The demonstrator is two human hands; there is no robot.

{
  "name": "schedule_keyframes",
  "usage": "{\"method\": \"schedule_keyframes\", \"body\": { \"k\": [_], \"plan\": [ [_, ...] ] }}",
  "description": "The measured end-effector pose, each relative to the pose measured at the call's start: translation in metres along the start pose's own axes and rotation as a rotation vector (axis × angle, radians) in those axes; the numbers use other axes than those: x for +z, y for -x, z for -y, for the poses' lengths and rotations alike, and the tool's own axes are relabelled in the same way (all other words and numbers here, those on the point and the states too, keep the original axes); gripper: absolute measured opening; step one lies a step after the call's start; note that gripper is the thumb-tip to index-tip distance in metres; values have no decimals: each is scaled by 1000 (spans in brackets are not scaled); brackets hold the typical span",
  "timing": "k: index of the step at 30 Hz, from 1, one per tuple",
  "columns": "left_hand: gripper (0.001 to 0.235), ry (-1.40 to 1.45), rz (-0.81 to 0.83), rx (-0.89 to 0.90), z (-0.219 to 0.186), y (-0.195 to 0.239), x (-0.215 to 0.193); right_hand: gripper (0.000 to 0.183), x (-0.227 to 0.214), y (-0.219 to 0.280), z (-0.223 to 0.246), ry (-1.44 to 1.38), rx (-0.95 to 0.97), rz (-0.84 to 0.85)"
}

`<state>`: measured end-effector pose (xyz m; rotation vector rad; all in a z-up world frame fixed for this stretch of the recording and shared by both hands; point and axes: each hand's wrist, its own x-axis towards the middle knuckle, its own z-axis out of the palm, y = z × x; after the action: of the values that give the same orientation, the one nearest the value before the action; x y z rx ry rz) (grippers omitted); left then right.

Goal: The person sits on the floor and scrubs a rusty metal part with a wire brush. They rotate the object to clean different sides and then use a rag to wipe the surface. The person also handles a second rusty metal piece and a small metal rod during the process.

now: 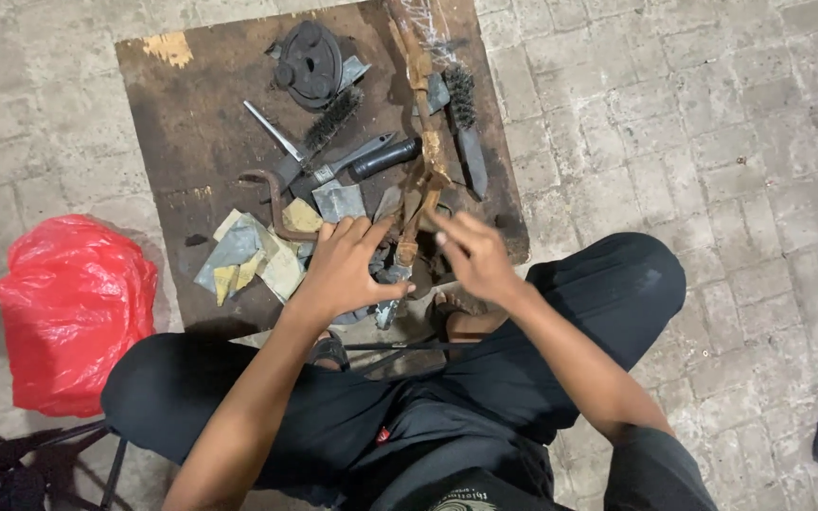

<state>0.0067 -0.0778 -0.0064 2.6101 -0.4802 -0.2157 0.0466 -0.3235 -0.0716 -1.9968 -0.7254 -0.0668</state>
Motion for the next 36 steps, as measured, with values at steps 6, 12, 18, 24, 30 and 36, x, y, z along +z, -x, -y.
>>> {"method": "schedule_keyframes", "body": {
  "k": [6,12,18,24,30,36],
  "plan": [
    [85,-21,-128,25,1,0,13,34,32,27,44,-64,82,-148],
    [72,-25,-349,58,-1,-1,30,33,44,14,68,36,57,-283],
    [44,56,-473,67,-9,0,30,36,51,27,80,120,73,-251],
    [39,89,-497,83,-12,0,26,42,56,34,76,176,23,-232],
    [42,90,-483,75,-6,-1,34,41,57,26,66,155,39,-194],
    [51,110,-488,65,-9,-2,30,41,51,21,64,145,30,-164]
  ]
}}
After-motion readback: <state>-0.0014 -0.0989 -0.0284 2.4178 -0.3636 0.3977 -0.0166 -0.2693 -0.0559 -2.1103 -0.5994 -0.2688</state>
